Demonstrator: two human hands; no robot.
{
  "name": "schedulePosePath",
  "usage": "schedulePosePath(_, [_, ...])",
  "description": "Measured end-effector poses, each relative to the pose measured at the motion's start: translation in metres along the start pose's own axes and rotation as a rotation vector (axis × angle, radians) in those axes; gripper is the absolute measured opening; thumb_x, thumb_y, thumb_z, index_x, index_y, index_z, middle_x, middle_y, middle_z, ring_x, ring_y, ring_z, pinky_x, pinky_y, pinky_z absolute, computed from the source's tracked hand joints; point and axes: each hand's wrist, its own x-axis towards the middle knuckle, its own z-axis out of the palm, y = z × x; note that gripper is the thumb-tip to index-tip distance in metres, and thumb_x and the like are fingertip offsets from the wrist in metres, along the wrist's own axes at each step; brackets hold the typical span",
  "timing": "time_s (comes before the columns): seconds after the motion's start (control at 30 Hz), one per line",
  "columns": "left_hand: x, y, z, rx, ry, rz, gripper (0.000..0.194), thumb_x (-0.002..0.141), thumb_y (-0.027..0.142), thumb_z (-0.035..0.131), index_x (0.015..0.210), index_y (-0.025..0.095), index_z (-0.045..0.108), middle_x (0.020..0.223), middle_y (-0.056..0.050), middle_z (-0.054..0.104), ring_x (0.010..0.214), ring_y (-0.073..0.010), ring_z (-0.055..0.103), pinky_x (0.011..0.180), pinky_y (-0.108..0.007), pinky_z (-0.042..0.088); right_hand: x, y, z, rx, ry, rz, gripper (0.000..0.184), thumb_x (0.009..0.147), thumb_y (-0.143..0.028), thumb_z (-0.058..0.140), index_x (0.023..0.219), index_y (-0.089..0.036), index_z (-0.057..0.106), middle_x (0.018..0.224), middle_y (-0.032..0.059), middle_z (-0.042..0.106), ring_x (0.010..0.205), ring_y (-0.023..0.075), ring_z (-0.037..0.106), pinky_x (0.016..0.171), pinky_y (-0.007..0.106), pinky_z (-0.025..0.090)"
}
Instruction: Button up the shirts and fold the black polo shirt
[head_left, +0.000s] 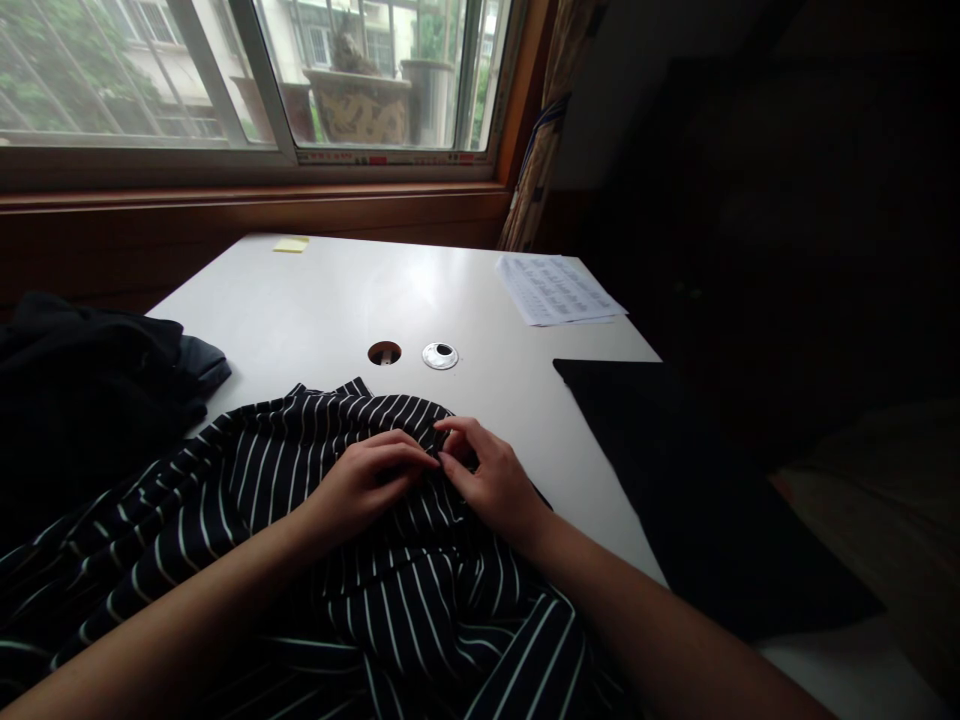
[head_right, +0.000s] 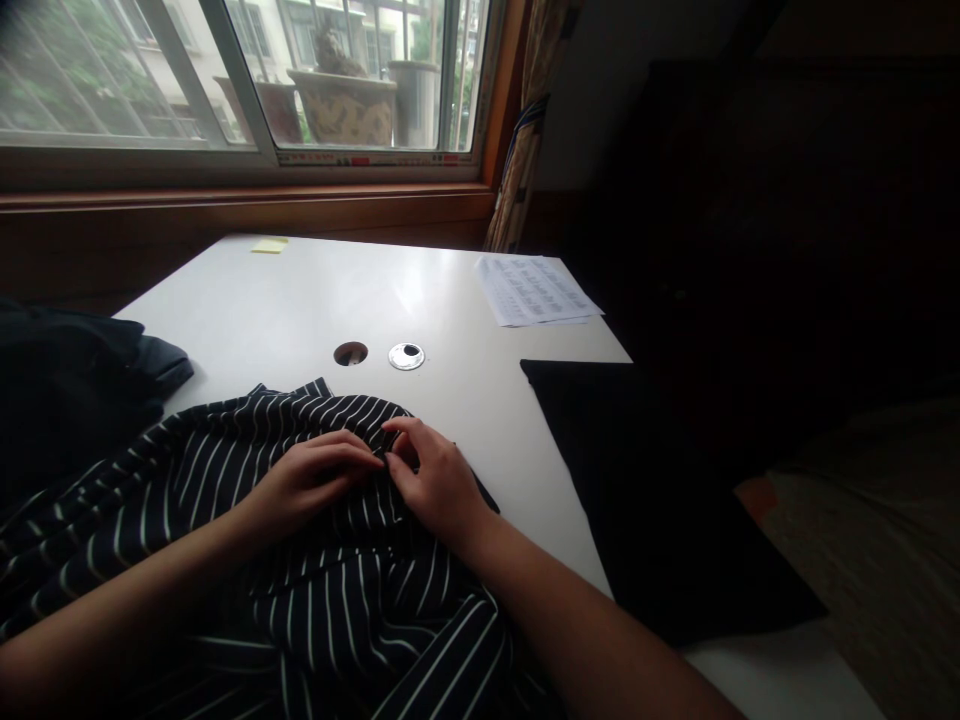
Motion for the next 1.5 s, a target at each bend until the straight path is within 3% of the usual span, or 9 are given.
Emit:
schedulePosePath(0.07, [-0.001, 0.001, 0.0, 0.011, -0.016, 0.028, 0.027, 0.091, 0.01, 0.053, 0.105, 0.022, 0.072, 0.103, -0.005, 0.067, 0.09, -0.0151, 0.064, 0.079, -0.031, 0.054, 0.0, 0.0, 0.0, -0.024, -0.024, -0.015, 0.042, 0.09, -0.016, 0.056, 0.129, -0.029, 0.054, 0.089, -0.0006, 0.064, 0.081, 0.0158, 0.061, 0.081, 0.035, 0.051])
schedulePosePath(0.27, [-0.002, 0.001, 0.0, 0.025, -0.06, 0.023, 0.028, 0.091, 0.007, 0.05, 0.1, 0.021, 0.073, 0.098, -0.006, 0.068, 0.09, -0.0156, 0.064, 0.081, -0.032, 0.054, 0.001, -0.001, 0.0, -0.13, -0.069, -0.05, 0.024, 0.093, -0.016, 0.055, 0.112, -0.027, 0.065, 0.101, 0.0029, 0.065, 0.093, 0.0184, 0.061, 0.086, 0.038, 0.05])
schedulePosePath(0.47, [-0.004, 0.003, 0.0, 0.022, -0.064, 0.032, 0.027, 0.086, 0.003, 0.049, 0.092, 0.019, 0.07, 0.093, -0.005, 0.067, 0.085, -0.0155, 0.064, 0.078, -0.031, 0.052, 0.002, -0.001, -0.002, -0.204, -0.134, -0.093, 0.046, 0.095, -0.014, 0.049, 0.137, -0.032, 0.05, 0.101, 0.0033, 0.063, 0.089, 0.0183, 0.059, 0.085, 0.038, 0.049])
schedulePosePath(0.6, [-0.004, 0.005, -0.001, -0.016, -0.024, -0.008, 0.025, 0.082, 0.001, 0.047, 0.079, 0.017, 0.066, 0.084, -0.003, 0.066, 0.081, -0.0154, 0.062, 0.077, -0.031, 0.051, 0.002, 0.0, 0.0, -0.295, -0.16, -0.117, 0.033, 0.097, -0.017, 0.046, 0.124, -0.029, 0.06, 0.102, 0.0038, 0.063, 0.087, 0.0179, 0.059, 0.084, 0.038, 0.046])
schedulePosePath(0.73, [-0.003, 0.003, -0.004, 0.06, 0.152, -0.118, 0.023, 0.082, 0.003, 0.044, 0.072, 0.018, 0.06, 0.081, -0.002, 0.063, 0.079, -0.0157, 0.06, 0.075, -0.031, 0.049, 0.001, 0.001, 0.002, -0.292, -0.14, -0.098, 0.024, 0.097, -0.017, 0.047, 0.115, -0.025, 0.062, 0.105, 0.0039, 0.063, 0.09, 0.0177, 0.059, 0.085, 0.037, 0.046])
schedulePosePath(0.83, [-0.001, 0.0, -0.003, 0.176, 0.23, -0.163, 0.015, 0.086, 0.009, 0.049, 0.083, 0.019, 0.06, 0.087, -0.003, 0.063, 0.084, -0.0172, 0.059, 0.077, -0.033, 0.049, 0.001, 0.002, 0.002, -0.276, -0.128, -0.091, 0.02, 0.096, -0.018, 0.049, 0.111, -0.024, 0.062, 0.105, 0.0041, 0.064, 0.092, 0.0182, 0.059, 0.086, 0.037, 0.046])
schedulePosePath(1.03, [-0.002, -0.006, 0.006, 0.38, 0.128, -0.101, 0.018, 0.089, 0.028, 0.062, 0.106, 0.021, 0.061, 0.1, -0.005, 0.066, 0.095, -0.022, 0.06, 0.084, -0.04, 0.05, 0.001, 0.003, 0.0, -0.211, -0.073, -0.064, 0.014, 0.094, -0.017, 0.054, 0.102, -0.023, 0.064, 0.099, 0.0036, 0.064, 0.089, 0.018, 0.06, 0.084, 0.036, 0.049])
schedulePosePath(1.27, [0.001, -0.005, 0.001, 0.277, 0.113, -0.147, 0.013, 0.093, 0.03, 0.059, 0.091, 0.019, 0.066, 0.086, -0.004, 0.069, 0.079, -0.0174, 0.064, 0.071, -0.031, 0.052, 0.002, 0.002, -0.004, -0.059, 0.086, -0.056, 0.014, 0.09, -0.014, 0.059, 0.091, -0.025, 0.068, 0.088, 0.0011, 0.065, 0.085, 0.0168, 0.063, 0.079, 0.033, 0.051])
schedulePosePath(1.5, [0.001, 0.002, 0.0, 0.217, 0.104, -0.194, 0.015, 0.092, 0.029, 0.059, 0.086, 0.018, 0.065, 0.082, -0.003, 0.068, 0.076, -0.0162, 0.063, 0.069, -0.029, 0.049, 0.001, -0.001, -0.005, -0.025, 0.115, -0.064, 0.014, 0.089, -0.014, 0.059, 0.089, -0.024, 0.069, 0.086, 0.0017, 0.066, 0.082, 0.0173, 0.063, 0.076, 0.034, 0.051])
